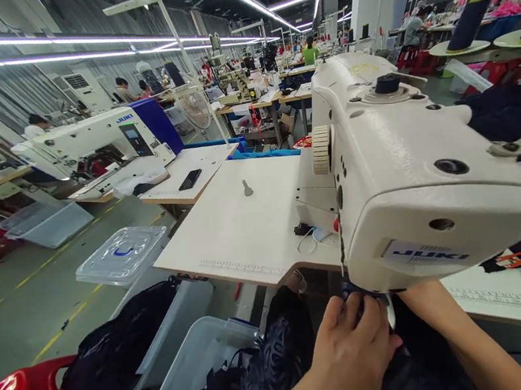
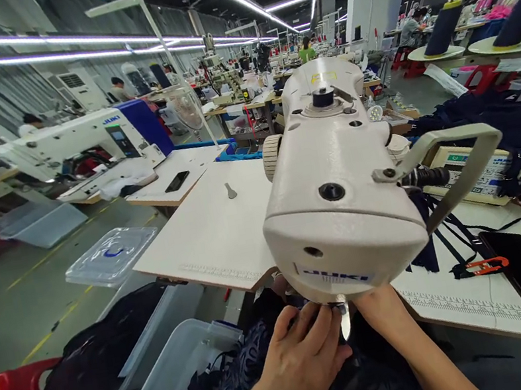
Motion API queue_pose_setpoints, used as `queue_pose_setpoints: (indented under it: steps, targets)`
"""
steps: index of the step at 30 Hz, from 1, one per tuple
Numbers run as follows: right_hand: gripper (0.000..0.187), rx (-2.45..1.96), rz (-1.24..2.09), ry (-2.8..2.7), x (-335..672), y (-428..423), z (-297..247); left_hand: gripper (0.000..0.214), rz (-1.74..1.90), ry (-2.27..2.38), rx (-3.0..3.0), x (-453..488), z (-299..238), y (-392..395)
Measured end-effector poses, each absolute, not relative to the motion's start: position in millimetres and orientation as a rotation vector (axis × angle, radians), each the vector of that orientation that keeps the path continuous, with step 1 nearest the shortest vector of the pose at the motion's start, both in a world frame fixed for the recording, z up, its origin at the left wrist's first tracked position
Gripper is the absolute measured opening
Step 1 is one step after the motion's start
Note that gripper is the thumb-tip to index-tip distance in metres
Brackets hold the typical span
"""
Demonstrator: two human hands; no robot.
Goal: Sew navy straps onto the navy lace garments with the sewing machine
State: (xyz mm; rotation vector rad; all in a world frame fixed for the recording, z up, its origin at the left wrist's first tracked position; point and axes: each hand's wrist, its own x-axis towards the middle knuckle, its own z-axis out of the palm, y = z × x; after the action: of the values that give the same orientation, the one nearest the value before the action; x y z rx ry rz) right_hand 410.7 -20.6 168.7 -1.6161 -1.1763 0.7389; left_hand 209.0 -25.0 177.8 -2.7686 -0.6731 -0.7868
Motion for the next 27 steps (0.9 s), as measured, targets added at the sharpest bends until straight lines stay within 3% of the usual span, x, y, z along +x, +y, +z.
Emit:
queue_pose_setpoints:
  steps: [14,27]
  targets:
    - [0.039,-1.63,0.669,-1.229,403.4,-11.8,168.9,0.036,-0.807,-0.678,-2.703,213.0,178.5,-24.5]
    - [0.027,-1.637,0.583,-1.332,402.0,-14.9,167.7,0.04,-0.765,-0.733,-2.66,212.2,180.1,-28.5]
